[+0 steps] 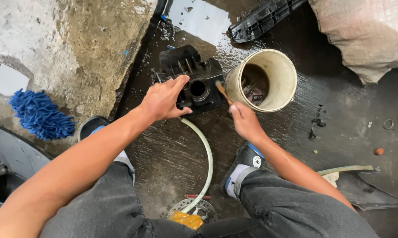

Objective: The person sits on the floor and cleans a black mechanical part using a hose and a brush. They spray water onto the part, scrub it with the brush, and rinse it repeatedly.

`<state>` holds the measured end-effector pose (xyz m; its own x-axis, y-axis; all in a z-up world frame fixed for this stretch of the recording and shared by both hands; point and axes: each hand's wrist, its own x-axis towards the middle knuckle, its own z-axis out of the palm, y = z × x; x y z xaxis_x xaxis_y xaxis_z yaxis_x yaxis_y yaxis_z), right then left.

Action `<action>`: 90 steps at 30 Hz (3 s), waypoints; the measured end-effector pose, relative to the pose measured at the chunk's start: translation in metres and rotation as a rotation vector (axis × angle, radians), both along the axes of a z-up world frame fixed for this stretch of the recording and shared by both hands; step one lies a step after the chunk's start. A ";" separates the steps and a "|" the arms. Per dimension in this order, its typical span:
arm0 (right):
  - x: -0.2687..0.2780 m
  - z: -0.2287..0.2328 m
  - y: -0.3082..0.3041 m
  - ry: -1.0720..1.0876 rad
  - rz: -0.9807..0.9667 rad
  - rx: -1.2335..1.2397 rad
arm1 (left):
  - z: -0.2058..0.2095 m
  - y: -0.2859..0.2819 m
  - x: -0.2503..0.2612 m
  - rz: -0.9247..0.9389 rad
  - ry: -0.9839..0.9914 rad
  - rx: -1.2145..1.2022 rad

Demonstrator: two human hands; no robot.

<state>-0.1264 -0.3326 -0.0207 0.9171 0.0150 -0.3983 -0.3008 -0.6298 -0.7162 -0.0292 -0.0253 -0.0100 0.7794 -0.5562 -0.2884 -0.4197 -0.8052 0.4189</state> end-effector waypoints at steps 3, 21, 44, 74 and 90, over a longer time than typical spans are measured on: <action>0.011 -0.009 0.011 -0.019 -0.041 0.077 | 0.003 0.000 -0.005 0.005 0.009 0.012; -0.007 -0.008 0.030 0.377 -0.442 0.763 | 0.002 -0.001 0.002 0.009 -0.022 -0.005; 0.001 -0.029 0.013 0.235 -0.328 0.585 | -0.002 0.003 0.007 -0.039 -0.012 0.016; 0.032 0.062 0.047 -0.002 0.125 -0.261 | -0.002 0.006 0.004 -0.029 -0.088 -0.074; 0.082 0.107 -0.019 0.069 0.101 -0.095 | 0.003 0.012 0.013 -0.102 -0.080 -0.049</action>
<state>-0.0444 -0.3517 0.0867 0.8832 0.0651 -0.4645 -0.2788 -0.7235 -0.6315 -0.0163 -0.0132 -0.0069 0.7371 -0.6460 -0.1982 -0.5322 -0.7357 0.4190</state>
